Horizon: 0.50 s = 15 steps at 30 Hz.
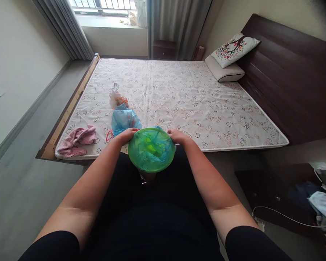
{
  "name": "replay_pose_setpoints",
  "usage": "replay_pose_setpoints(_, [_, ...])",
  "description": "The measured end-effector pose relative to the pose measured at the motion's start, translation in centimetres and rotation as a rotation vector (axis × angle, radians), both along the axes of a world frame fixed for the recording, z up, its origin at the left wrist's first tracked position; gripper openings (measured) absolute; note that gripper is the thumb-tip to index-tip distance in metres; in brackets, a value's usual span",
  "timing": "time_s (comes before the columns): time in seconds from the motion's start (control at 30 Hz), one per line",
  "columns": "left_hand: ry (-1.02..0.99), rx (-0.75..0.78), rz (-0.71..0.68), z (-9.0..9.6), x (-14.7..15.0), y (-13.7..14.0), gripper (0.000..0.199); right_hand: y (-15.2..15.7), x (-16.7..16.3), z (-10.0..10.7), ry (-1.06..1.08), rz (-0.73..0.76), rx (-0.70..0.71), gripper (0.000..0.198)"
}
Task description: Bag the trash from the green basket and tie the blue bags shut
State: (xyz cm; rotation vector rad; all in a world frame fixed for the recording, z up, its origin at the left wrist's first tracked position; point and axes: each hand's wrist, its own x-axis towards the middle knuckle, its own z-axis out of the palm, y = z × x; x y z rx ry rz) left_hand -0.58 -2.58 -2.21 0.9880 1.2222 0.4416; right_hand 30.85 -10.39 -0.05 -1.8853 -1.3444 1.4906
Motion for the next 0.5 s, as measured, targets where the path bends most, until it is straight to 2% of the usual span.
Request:
replay_pose_setpoints(0.1, [0.002, -0.032, 0.061, -1.2, -0.5, -0.3, 0.041, -0.3, 0.1, -1.5, 0.015, -0.085, 0.023, 0.03])
replay_pose_setpoints(0.27, [-0.149, 0.038, 0.25, -2.7, -1.0, -1.4, 0.04, -0.9, 0.5, -4.5, 0.122, -0.437, 0.16, 0.021])
replay_pose_setpoints(0.33, [-0.212, 0.054, 0.308, -3.0, -0.9, -1.8, 0.039, -1.4, 0.7, -5.3, 0.22, -0.538, 0.18, 0.024])
replay_pose_setpoints(0.5, [-0.248, -0.02, 0.331, -3.9, -1.0, -2.4, 0.035, -3.0, 1.1, -6.4, 0.44, -0.582, 0.156, 0.035])
